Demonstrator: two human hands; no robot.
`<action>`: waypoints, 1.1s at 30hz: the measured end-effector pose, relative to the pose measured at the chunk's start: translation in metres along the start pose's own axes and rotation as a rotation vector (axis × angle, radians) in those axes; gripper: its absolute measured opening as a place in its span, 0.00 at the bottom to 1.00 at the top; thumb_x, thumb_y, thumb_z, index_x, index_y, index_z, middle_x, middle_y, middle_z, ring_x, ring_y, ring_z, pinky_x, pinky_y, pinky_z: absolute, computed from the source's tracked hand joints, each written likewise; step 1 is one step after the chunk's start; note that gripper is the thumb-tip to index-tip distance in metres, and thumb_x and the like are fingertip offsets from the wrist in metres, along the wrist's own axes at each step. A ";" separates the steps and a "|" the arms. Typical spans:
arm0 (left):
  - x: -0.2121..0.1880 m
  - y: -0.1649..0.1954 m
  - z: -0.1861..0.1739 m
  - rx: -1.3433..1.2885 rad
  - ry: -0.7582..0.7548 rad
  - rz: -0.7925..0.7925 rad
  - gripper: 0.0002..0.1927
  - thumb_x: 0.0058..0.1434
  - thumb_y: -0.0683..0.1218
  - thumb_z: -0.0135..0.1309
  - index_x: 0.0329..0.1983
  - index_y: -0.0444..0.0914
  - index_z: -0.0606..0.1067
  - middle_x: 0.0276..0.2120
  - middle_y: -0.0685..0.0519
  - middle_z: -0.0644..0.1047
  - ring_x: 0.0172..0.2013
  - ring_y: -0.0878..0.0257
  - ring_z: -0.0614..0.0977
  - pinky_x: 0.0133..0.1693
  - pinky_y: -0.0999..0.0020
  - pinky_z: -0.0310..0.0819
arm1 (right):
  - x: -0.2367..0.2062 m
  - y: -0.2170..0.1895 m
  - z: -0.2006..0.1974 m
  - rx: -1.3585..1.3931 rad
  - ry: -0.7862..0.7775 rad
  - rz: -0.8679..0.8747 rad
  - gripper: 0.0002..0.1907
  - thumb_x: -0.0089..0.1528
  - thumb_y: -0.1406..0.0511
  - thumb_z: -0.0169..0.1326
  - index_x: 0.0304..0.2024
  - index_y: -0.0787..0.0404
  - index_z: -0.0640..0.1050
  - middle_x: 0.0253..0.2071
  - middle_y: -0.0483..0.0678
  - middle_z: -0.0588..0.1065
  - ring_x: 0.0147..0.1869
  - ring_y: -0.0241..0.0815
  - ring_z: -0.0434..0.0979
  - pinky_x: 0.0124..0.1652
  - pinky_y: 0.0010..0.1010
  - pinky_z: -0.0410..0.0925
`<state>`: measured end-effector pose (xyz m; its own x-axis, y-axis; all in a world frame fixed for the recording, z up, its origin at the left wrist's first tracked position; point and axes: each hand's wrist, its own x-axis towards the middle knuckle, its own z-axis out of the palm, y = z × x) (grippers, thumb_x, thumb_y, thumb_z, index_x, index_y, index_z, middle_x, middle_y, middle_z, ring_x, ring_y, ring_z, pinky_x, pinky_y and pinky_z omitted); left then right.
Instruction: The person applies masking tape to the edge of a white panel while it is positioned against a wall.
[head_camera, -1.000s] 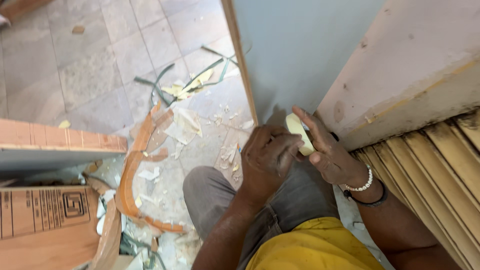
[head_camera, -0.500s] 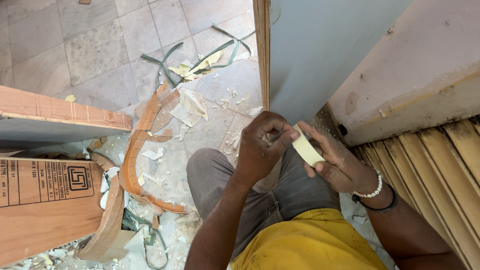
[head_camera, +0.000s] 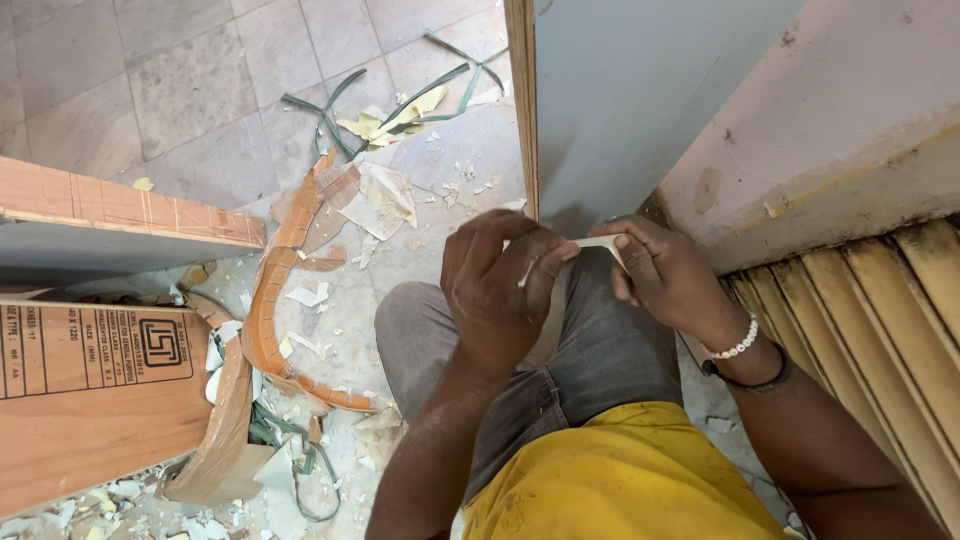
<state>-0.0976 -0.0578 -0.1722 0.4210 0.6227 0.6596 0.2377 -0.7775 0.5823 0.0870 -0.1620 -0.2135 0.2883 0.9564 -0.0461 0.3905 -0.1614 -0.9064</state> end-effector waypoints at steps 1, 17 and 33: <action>-0.006 0.003 0.001 0.048 0.018 0.024 0.08 0.62 0.49 0.66 0.36 0.42 0.80 0.38 0.56 0.78 0.45 0.59 0.79 0.49 0.61 0.70 | 0.002 0.005 -0.003 0.069 0.004 0.003 0.19 0.73 0.58 0.40 0.50 0.63 0.78 0.17 0.41 0.71 0.17 0.31 0.67 0.20 0.24 0.62; 0.037 0.064 -0.036 -0.278 -0.032 -0.056 0.09 0.63 0.45 0.66 0.37 0.38 0.77 0.38 0.53 0.78 0.40 0.60 0.81 0.43 0.66 0.77 | -0.014 0.008 -0.061 0.521 0.373 -0.021 0.35 0.68 0.50 0.55 0.69 0.66 0.69 0.26 0.43 0.68 0.26 0.28 0.65 0.27 0.22 0.62; 0.077 0.066 0.055 -0.500 -0.039 -0.027 0.11 0.71 0.49 0.57 0.46 0.37 0.80 0.47 0.50 0.77 0.43 0.65 0.81 0.46 0.70 0.78 | 0.010 -0.044 -0.088 0.835 0.561 -0.495 0.23 0.64 0.62 0.68 0.55 0.62 0.72 0.50 0.48 0.74 0.43 0.33 0.74 0.41 0.24 0.71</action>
<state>-0.0013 -0.0666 -0.1091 0.4550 0.6308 0.6285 -0.1959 -0.6177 0.7617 0.1502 -0.1665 -0.1373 0.6990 0.5910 0.4026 -0.0769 0.6219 -0.7793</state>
